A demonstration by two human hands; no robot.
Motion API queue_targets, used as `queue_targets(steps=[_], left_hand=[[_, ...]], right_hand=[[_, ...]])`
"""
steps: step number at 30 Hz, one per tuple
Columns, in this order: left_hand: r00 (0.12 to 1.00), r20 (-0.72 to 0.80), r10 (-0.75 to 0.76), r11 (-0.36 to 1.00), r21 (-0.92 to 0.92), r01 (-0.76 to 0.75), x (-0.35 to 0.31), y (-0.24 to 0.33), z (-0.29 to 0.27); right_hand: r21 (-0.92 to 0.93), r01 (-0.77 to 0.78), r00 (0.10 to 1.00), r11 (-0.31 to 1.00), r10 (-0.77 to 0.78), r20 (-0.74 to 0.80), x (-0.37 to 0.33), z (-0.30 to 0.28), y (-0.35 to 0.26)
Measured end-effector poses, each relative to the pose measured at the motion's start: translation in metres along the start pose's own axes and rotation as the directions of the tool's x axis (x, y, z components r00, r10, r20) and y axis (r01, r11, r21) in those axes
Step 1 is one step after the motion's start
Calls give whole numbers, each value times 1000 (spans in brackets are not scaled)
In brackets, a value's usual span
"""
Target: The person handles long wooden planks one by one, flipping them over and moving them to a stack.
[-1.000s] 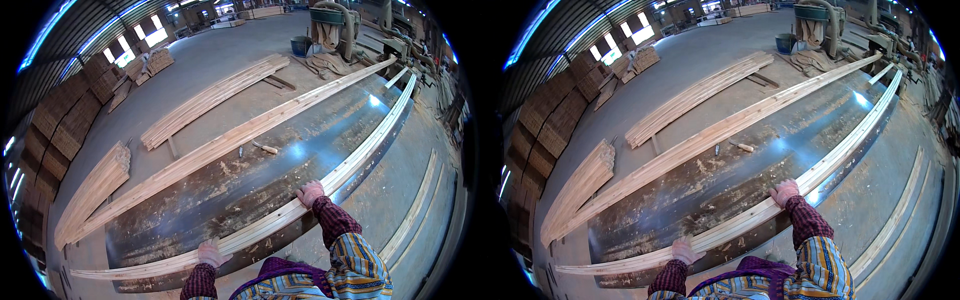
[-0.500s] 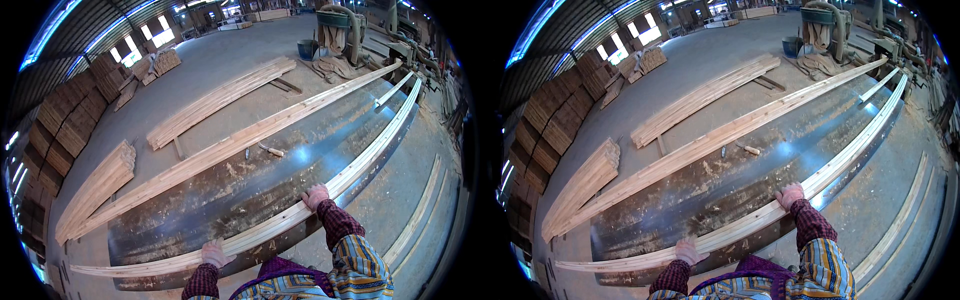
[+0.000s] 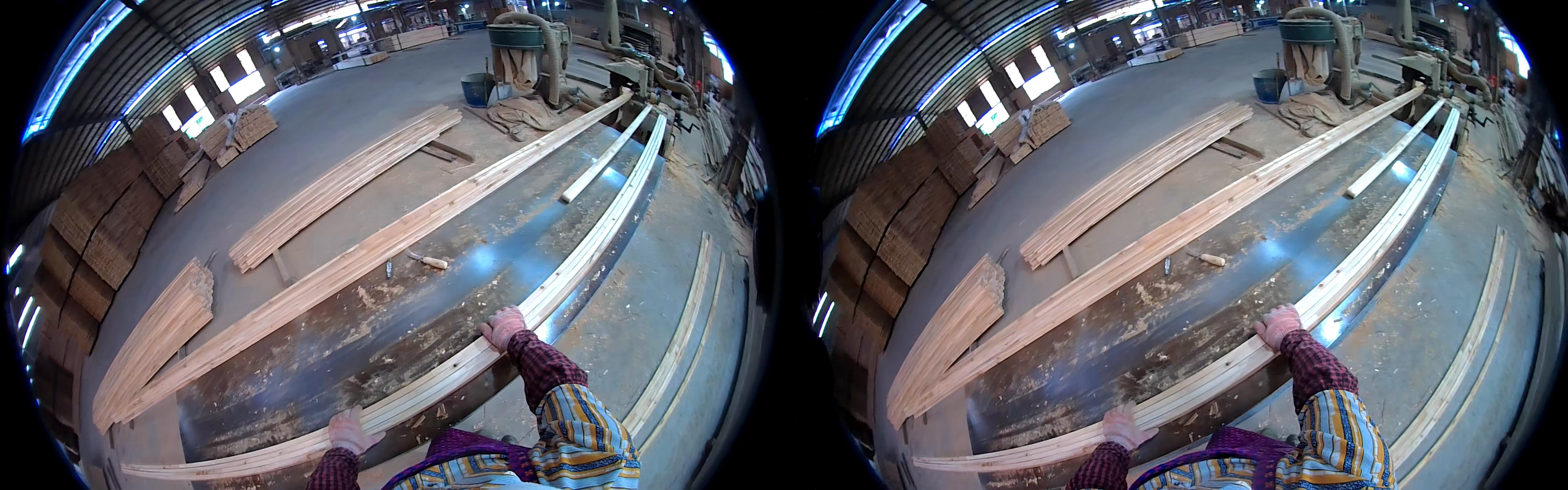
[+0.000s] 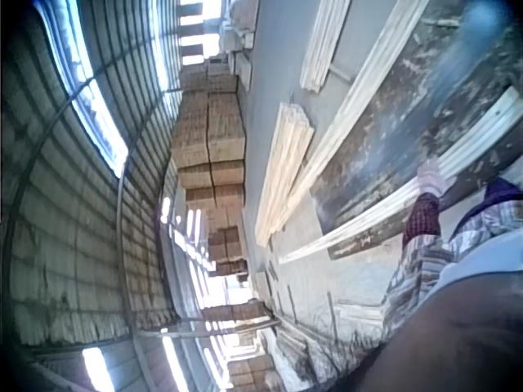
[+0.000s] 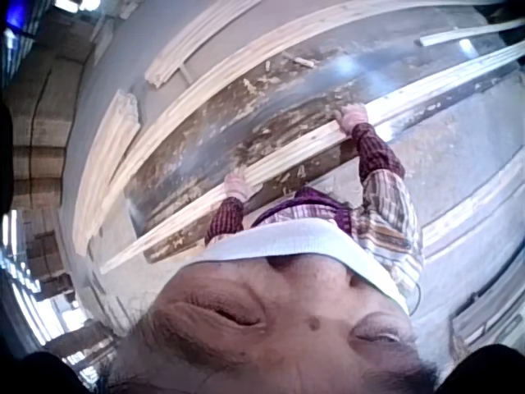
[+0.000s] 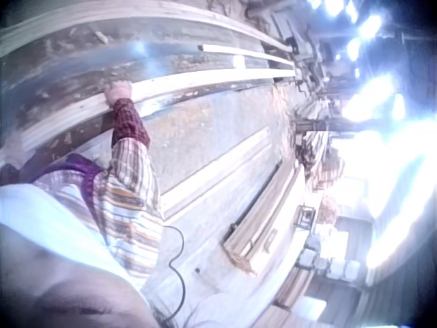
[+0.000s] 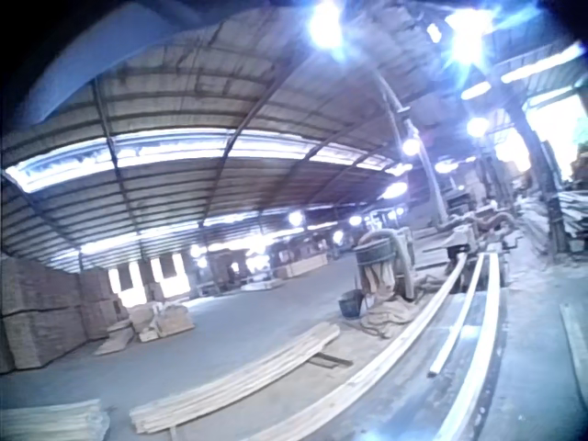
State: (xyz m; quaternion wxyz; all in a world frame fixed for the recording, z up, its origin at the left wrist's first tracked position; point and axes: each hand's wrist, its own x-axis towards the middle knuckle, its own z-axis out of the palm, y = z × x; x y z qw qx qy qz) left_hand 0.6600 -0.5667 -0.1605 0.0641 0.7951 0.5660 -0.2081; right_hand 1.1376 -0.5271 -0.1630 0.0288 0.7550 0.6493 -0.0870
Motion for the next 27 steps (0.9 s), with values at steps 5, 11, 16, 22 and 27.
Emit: queue_targets(steps=[5, 11, 16, 22, 27], left_hand=[[999, 9, -53, 998, 32, 53, 0, 1, 4], [999, -12, -49, 997, 61, 50, 0, 9, 2], [997, -66, -46, 998, 39, 49, 2, 8, 10], [1000, -28, -10, 999, -44, 9, -3, -2, 7], [998, -40, 44, 978, -205, -51, -1, -2, -19]], right_hand=[[40, 13, 999, 999, -11, -41, 0, 4, -2], [55, -8, 1000, 998, 8, -2, -3, 6, 5], [51, -5, 1000, 999, 7, -23, 2, 9, 6], [101, 181, 928, 978, -136, -348, 11, 36, -3], [125, 91, 951, 988, -50, -304, 21, 76, 30]])
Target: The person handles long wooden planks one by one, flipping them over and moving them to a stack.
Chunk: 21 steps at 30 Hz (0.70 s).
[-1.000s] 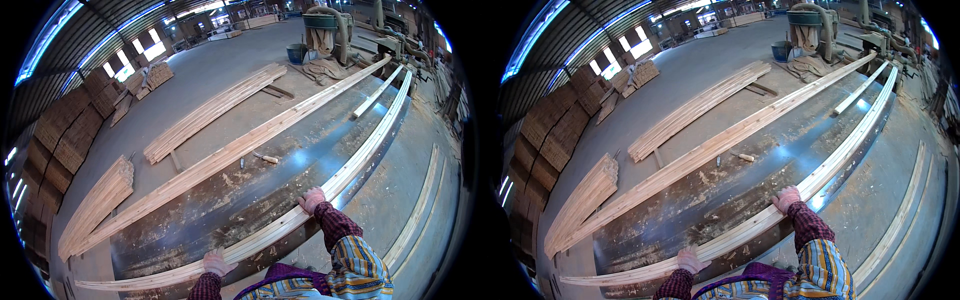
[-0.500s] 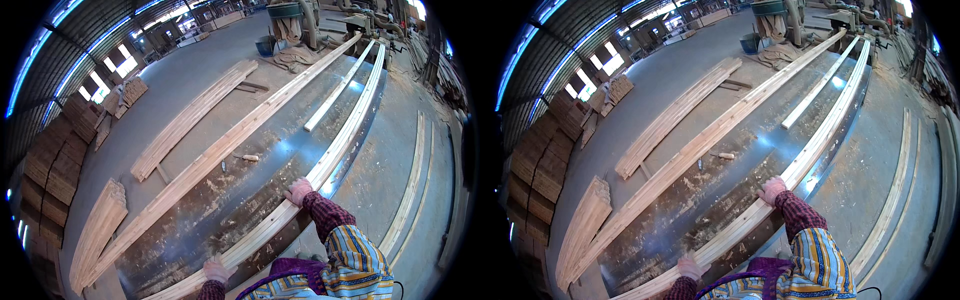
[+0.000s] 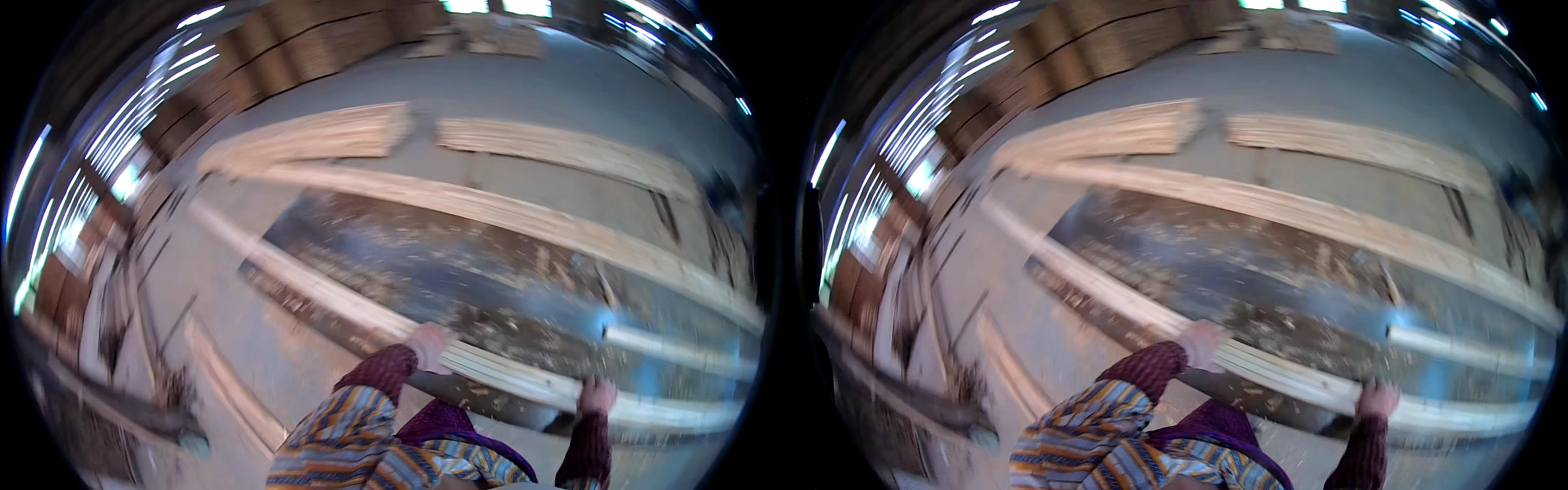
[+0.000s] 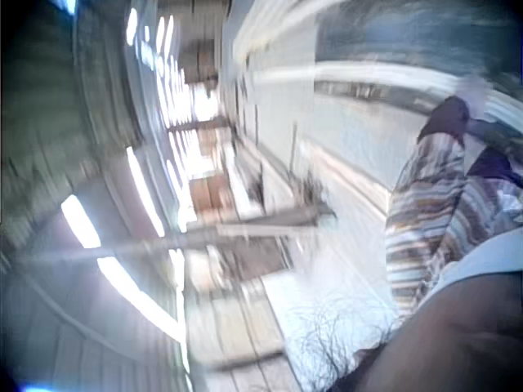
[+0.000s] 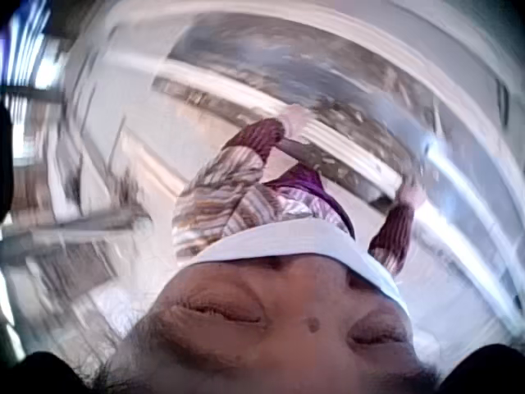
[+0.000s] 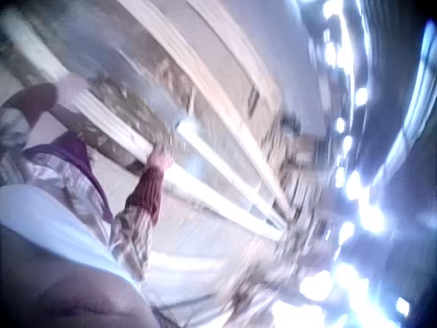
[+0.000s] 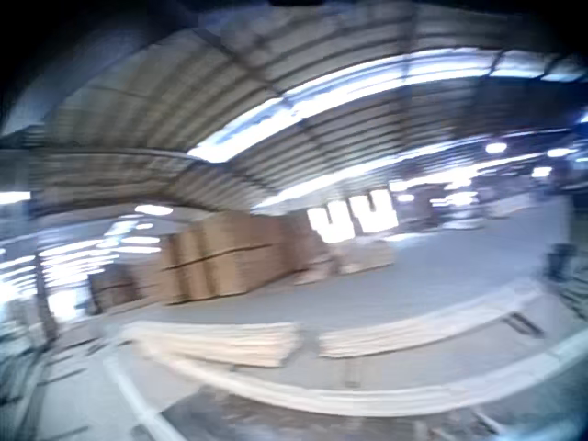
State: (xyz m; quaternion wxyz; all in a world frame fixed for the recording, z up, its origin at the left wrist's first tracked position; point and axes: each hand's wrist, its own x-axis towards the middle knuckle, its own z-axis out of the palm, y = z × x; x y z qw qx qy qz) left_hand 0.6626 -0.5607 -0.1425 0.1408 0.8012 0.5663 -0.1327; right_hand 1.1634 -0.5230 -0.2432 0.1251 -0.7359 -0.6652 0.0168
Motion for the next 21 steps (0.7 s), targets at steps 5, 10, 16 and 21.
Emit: queue_targets(steps=[5, 10, 16, 21], left_hand=[[998, -61, -5, 999, 38, 8, 0, -21, 49], [998, 59, -22, 998, 63, 18, -13, -13, 27], [995, 96, 28, 999, 13, -30, 0, -20, 27], [995, -34, 93, 994, -52, -94, 3, -28, 34]], right_hand=[[-235, 223, 905, 946, -111, 411, 13, -13, -10], [-350, 77, 968, 934, 14, 252, 14, 21, 3], [-234, 390, 817, 891, -452, -359, 6, 39, 35], [-285, 230, 963, 930, -175, 205, -6, -11, -8]])
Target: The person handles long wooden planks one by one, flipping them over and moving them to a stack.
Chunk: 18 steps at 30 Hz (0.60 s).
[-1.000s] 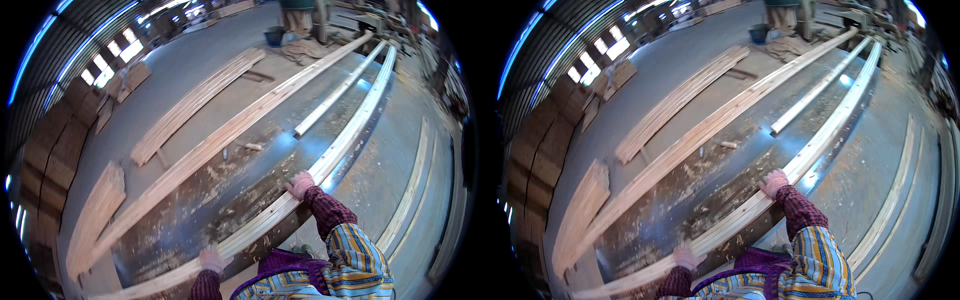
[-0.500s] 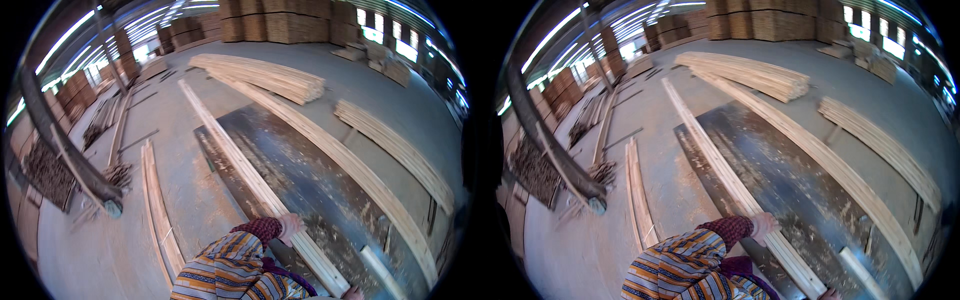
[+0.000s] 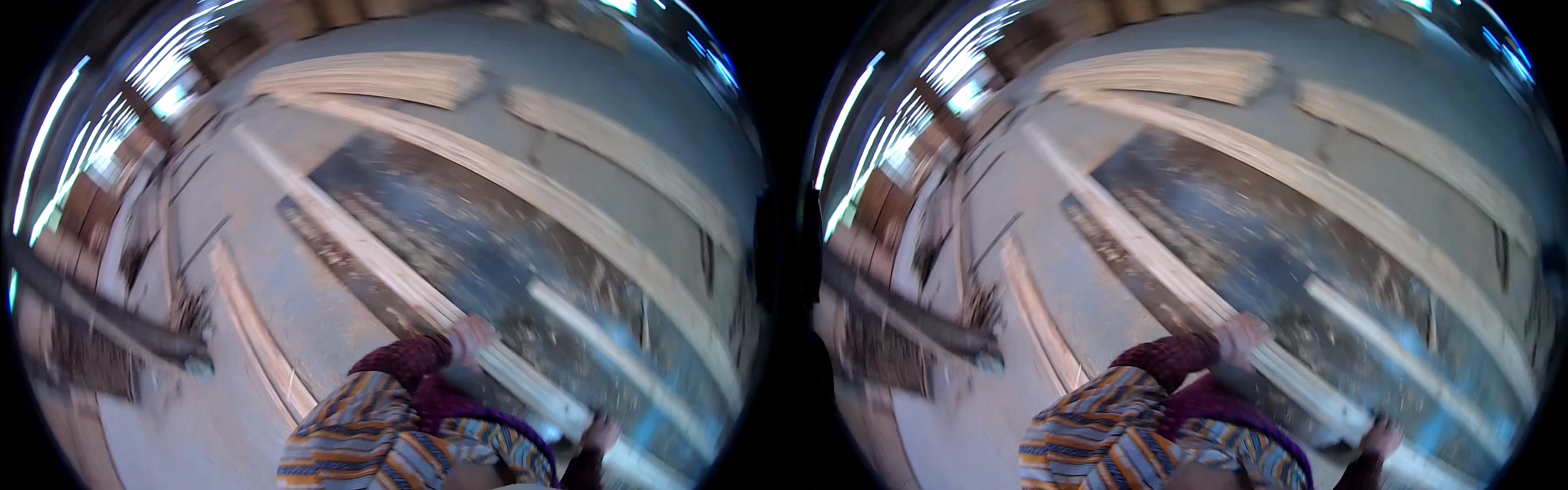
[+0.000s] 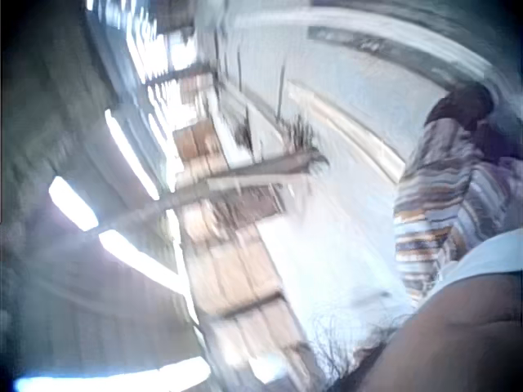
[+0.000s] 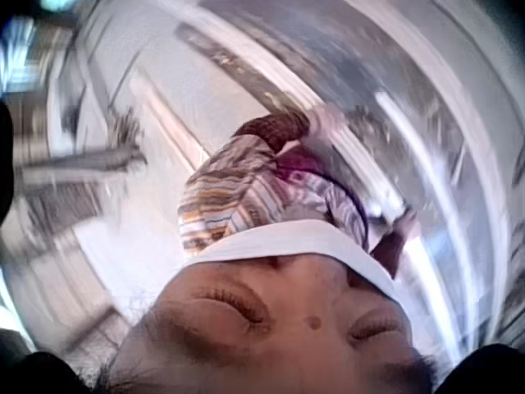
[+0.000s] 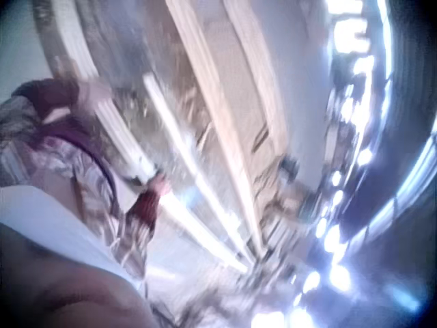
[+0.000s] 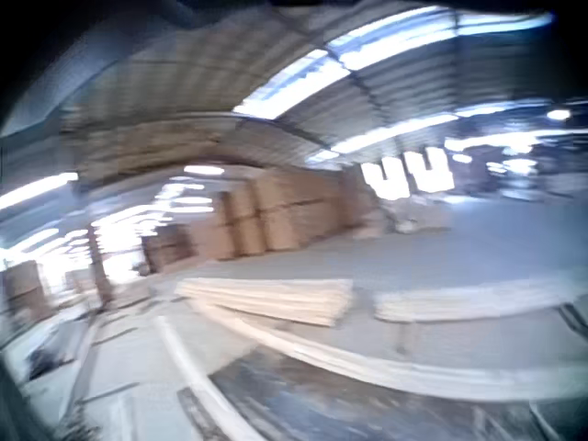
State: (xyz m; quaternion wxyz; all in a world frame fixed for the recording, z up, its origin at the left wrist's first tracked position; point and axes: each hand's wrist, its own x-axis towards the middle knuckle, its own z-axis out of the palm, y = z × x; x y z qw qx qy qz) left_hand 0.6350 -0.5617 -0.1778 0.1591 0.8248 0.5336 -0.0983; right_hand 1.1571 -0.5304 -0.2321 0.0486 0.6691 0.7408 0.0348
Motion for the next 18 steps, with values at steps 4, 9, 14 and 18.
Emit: queue_targets(steps=[4, 9, 14, 18], left_hand=[[982, 113, -153, 986, 88, 143, 1, 13, 5], [986, -169, -3, 990, 136, 26, -11, 14, 16], [976, -202, 83, 989, 141, -55, 6, -5, 18], [920, -379, 96, 992, -35, -118, 8, -33, 70]], right_hand=[[107, 42, 998, 993, -36, -58, 2, 1, 3], [226, -126, 985, 966, 149, -87, 5, -20, -12], [146, -153, 987, 977, 144, 70, 11, -30, -10], [139, -185, 979, 973, 170, 111, 18, -58, -19]])
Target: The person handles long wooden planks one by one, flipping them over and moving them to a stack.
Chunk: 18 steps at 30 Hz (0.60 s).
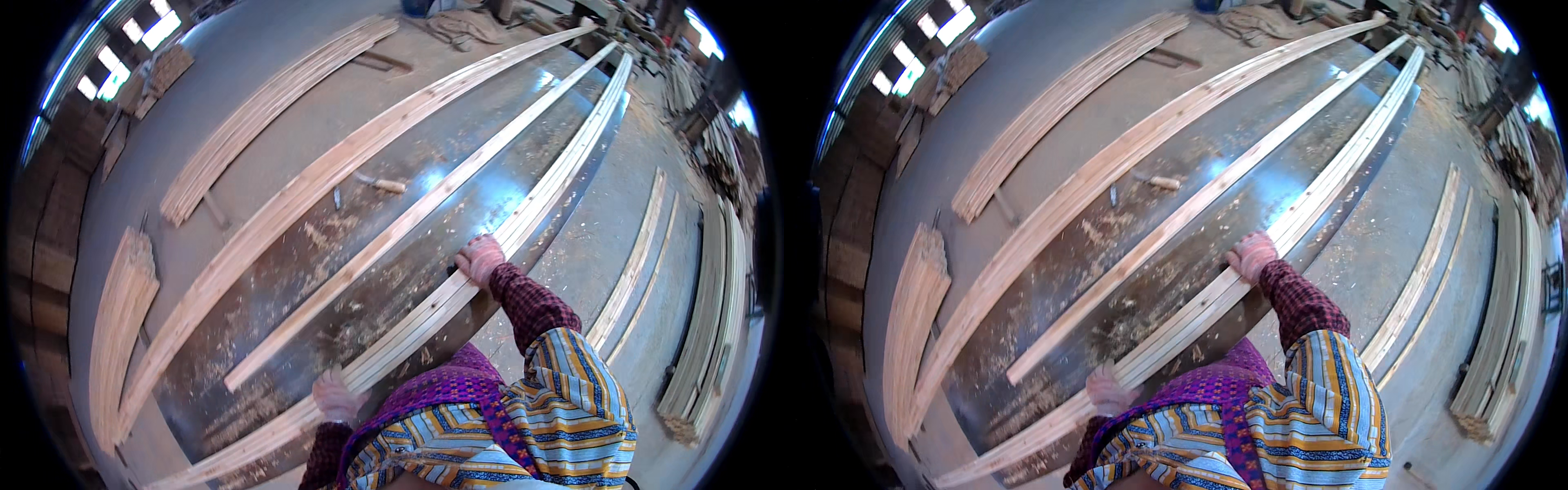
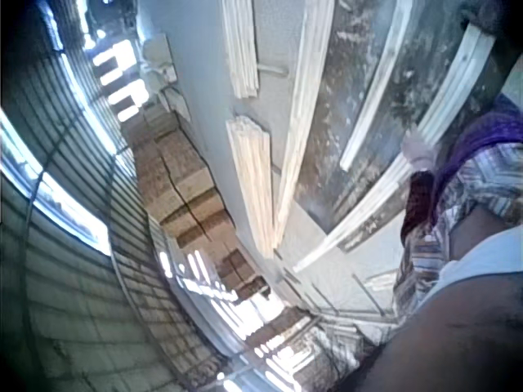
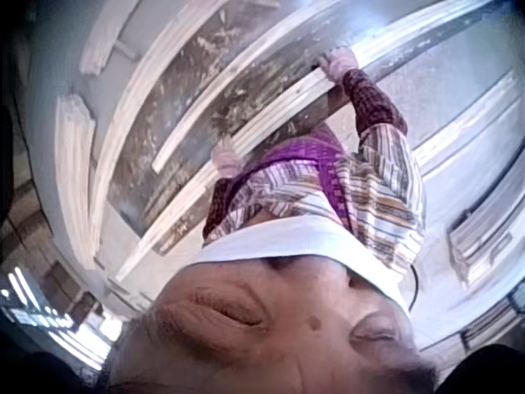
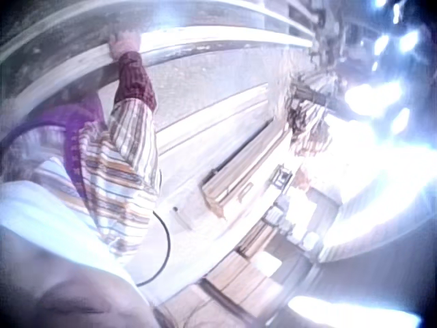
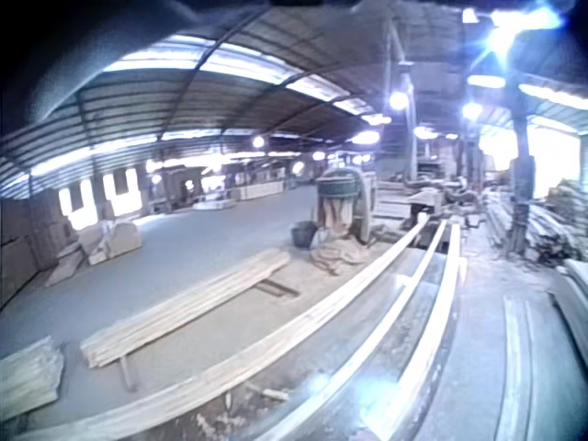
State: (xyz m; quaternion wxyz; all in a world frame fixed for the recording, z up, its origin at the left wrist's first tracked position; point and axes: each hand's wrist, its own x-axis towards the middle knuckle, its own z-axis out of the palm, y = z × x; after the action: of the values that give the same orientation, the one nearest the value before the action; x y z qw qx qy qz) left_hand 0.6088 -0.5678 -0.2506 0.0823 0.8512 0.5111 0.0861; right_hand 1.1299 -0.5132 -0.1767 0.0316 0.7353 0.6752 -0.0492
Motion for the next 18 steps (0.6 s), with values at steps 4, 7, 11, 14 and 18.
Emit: queue_targets(steps=[4, 7, 11, 14, 18], left_hand=[[983, 165, -86, 988, 139, 64, 19, 31, -40], [933, 287, -218, 964, 211, 161, 31, 49, -61], [949, 258, -182, 983, 85, 166, 33, 49, -53], [972, 206, -115, 993, 36, 110, 43, 73, -55], [973, 218, -70, 993, 110, 47, 42, 76, -35]], right_hand=[[19, 14, 999, 1000, -13, -41, -3, 10, 7], [28, 3, 1000, 1000, -2, -21, -4, 1, 3], [44, -4, 1000, 999, 4, -4, -7, -1, 4], [48, 23, 1000, 999, -23, 0, -9, 4, 6], [87, -46, 998, 995, 43, 38, -8, 2, 4]])
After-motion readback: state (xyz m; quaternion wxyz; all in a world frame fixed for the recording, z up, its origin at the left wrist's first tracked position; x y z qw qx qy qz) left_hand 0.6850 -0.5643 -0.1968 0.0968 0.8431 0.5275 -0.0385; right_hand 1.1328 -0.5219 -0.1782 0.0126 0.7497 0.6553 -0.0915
